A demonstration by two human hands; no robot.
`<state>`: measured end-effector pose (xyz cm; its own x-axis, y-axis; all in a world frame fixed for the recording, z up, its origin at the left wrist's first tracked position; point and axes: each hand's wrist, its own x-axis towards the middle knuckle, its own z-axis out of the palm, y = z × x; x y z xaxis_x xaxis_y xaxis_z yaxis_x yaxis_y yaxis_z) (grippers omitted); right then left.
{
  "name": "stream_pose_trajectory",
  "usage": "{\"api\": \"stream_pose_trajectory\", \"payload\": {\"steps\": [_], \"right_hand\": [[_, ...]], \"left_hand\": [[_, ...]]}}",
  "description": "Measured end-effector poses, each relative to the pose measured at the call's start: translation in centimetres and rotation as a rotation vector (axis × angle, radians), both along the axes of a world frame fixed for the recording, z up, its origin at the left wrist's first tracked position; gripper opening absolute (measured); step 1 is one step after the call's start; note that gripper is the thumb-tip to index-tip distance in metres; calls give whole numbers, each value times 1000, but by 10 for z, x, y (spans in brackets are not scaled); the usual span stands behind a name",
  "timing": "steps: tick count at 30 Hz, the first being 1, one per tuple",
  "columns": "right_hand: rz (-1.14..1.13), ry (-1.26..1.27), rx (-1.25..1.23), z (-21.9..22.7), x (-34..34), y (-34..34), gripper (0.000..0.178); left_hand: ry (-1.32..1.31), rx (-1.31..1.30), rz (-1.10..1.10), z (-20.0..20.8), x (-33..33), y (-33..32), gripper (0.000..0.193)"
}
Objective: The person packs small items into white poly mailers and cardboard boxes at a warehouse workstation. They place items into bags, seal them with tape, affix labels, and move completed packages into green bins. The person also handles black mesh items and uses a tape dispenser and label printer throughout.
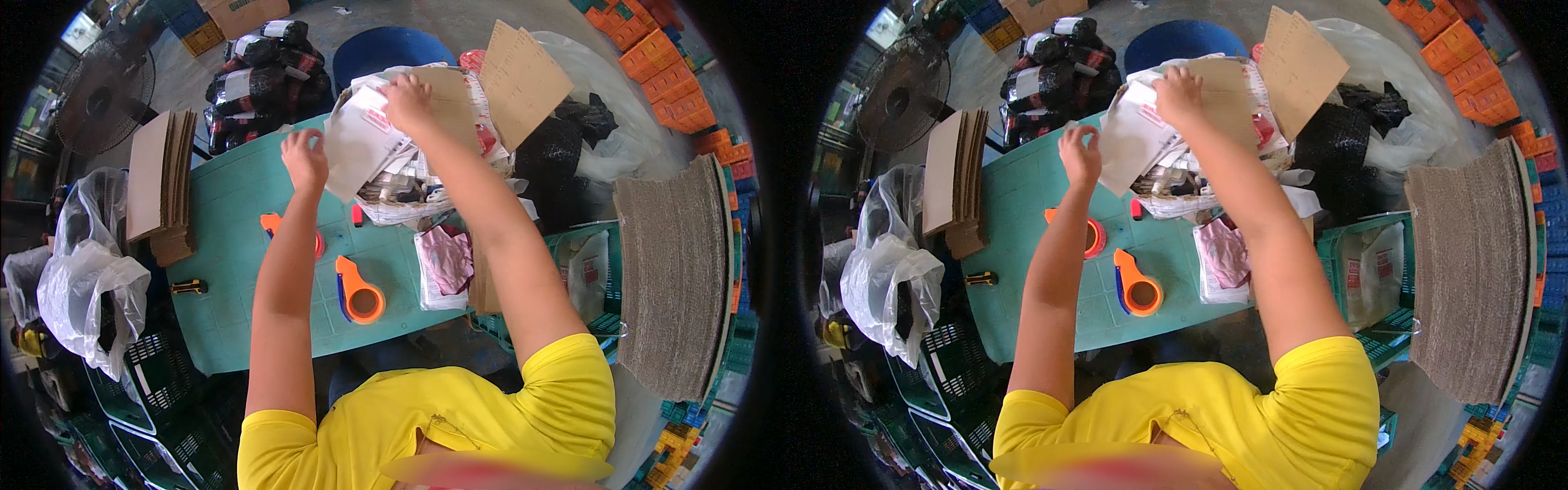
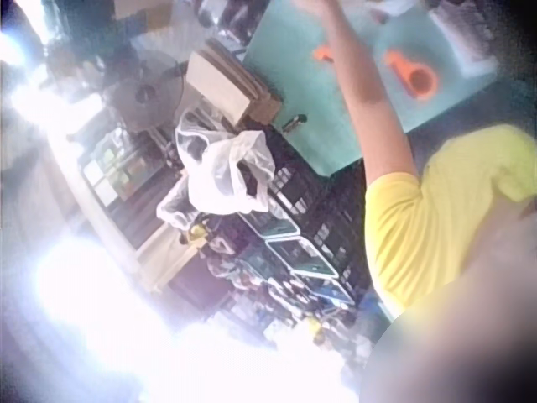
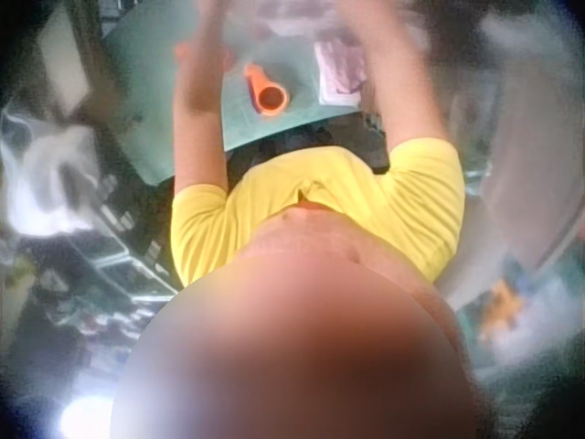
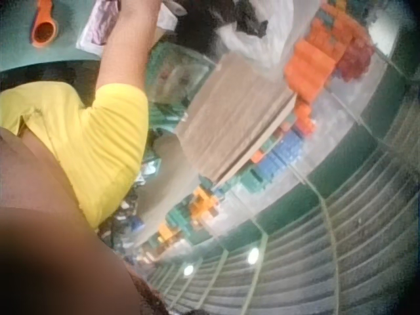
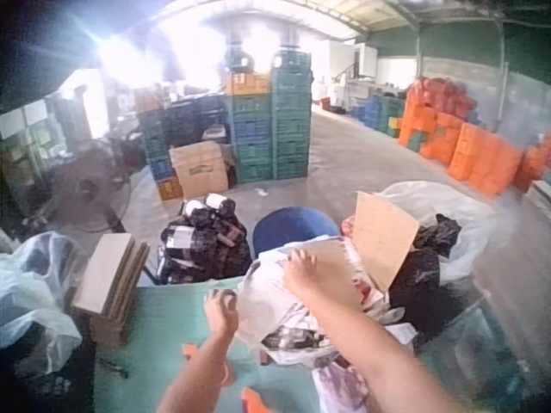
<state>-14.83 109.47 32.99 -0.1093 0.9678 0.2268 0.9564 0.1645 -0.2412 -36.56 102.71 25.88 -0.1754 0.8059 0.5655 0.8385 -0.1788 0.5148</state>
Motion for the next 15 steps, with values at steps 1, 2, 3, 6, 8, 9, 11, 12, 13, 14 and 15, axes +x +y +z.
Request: {"api": "stream_pose_trajectory", "payload": {"steps": [1,2,3,6,8,9,11,12,13,14,15], "right_hand": [[37,194,-27,9,4,4,40],[87,390,-52,19,10,8,39],[43,486,103,30,21,12,37],[-200,610,408,65,67,21,35],[-237,834,439,79,97,17,34],[-269,933,434,83,106,16,32],[-252,1066,414,88,120,6,30],[-232,1139,398,89,123,0,29],[-230,1223,364,91,126,-7,28],[-197,1307,331,92,127,-14,27],[-218,1301,323,93,130,-20,28]], "left_hand": [[-140,26,58,3,-6,2,9],[-280,51,115,7,-10,4,8],[-424,101,169,10,-12,6,8],[-592,-33,45,16,-3,12,13],[-464,-178,-109,15,14,15,21],[-457,-326,-228,14,24,21,21],[-341,-294,-350,10,45,31,24],[-278,-357,-328,8,55,37,26],[-221,-438,-300,6,63,44,29],[-132,-595,-221,6,70,51,38],[-48,-615,-224,5,76,53,41]]}}
